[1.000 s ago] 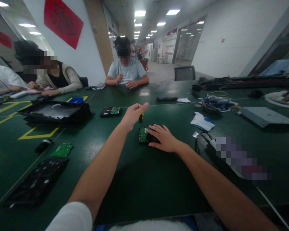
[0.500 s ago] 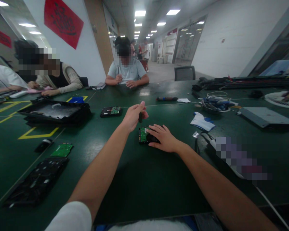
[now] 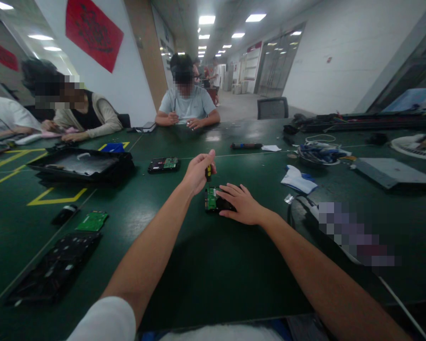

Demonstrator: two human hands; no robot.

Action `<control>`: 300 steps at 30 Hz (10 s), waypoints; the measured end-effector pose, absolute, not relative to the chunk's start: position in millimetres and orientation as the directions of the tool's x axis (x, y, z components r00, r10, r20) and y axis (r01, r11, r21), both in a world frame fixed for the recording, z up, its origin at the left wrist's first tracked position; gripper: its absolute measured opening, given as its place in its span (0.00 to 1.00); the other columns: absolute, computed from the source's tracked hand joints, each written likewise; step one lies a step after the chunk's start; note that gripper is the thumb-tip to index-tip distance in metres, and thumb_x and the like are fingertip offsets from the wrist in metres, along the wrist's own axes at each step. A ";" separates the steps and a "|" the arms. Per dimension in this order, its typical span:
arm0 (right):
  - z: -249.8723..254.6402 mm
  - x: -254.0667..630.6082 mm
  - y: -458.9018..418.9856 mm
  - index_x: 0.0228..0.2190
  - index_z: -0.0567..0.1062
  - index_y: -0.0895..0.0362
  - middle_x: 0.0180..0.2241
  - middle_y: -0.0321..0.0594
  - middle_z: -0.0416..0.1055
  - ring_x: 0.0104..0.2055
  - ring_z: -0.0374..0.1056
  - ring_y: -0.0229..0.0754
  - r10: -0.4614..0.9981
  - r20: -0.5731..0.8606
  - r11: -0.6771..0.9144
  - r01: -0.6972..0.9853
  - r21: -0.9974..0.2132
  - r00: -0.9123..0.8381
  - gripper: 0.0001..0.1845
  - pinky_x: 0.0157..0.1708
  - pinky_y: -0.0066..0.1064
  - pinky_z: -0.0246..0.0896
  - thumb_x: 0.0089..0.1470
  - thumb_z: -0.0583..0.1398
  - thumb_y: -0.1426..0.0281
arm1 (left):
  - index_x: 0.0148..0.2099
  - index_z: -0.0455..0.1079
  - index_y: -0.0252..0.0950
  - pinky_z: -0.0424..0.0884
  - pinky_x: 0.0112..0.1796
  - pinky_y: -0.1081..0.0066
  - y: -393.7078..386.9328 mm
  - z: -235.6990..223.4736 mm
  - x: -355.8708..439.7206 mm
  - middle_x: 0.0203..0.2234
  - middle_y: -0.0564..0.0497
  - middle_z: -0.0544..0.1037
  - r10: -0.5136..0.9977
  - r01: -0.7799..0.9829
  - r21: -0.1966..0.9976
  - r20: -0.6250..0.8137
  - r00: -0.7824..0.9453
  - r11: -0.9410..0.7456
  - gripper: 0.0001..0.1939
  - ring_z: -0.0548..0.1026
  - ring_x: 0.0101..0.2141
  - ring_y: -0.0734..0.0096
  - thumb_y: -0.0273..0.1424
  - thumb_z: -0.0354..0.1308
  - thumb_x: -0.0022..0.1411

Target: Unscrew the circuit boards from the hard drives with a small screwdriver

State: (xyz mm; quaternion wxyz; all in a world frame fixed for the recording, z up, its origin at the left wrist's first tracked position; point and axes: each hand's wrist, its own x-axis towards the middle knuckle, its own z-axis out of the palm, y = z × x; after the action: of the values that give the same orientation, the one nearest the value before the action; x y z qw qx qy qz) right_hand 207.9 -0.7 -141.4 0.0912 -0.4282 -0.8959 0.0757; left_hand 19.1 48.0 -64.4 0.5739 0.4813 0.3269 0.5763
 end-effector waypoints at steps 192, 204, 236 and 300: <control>-141.2 207.2 -0.2 0.70 0.59 0.50 0.73 0.46 0.49 0.75 0.42 0.62 0.781 0.102 0.622 0.752 -0.217 -0.616 0.40 0.69 0.67 0.34 0.64 0.58 0.48 | 0.30 0.62 0.38 0.53 0.20 0.76 46.5 -73.2 19.2 0.15 0.61 0.59 0.937 -0.360 0.931 0.178 0.301 -0.061 0.24 0.56 0.16 0.81 0.51 0.66 0.60; -138.7 208.5 -1.0 0.71 0.56 0.47 0.74 0.46 0.48 0.75 0.41 0.63 0.776 0.087 0.625 0.743 -0.239 -0.624 0.40 0.69 0.69 0.33 0.64 0.56 0.48 | 0.30 0.73 0.34 0.68 0.31 0.71 48.5 -56.9 -6.8 0.26 0.50 0.74 0.919 -0.086 0.993 0.107 0.380 -0.080 0.24 0.73 0.27 0.72 0.52 0.68 0.56; -140.4 208.6 0.1 0.70 0.57 0.48 0.74 0.46 0.48 0.75 0.41 0.61 0.782 0.085 0.618 0.748 -0.241 -0.618 0.40 0.69 0.68 0.33 0.64 0.57 0.47 | 0.32 0.73 0.35 0.70 0.30 0.71 54.7 -69.0 3.4 0.25 0.51 0.74 0.964 -0.110 0.994 0.045 0.263 -0.016 0.27 0.73 0.26 0.72 0.56 0.64 0.58; -141.6 207.4 0.4 0.70 0.57 0.48 0.74 0.46 0.48 0.75 0.41 0.63 0.783 0.090 0.620 0.757 -0.209 -0.616 0.40 0.69 0.69 0.35 0.64 0.58 0.48 | 0.33 0.66 0.35 0.72 0.39 0.64 33.4 -41.7 10.7 0.25 0.47 0.81 0.964 0.015 0.998 0.048 0.263 -0.054 0.07 0.80 0.30 0.66 0.30 0.59 0.65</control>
State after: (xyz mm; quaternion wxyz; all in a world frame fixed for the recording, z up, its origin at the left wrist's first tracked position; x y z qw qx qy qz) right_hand 207.4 0.4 -141.6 0.0866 -0.4296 -0.8957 0.0753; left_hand 10.7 33.4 -41.7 0.5431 0.5800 0.4219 0.4366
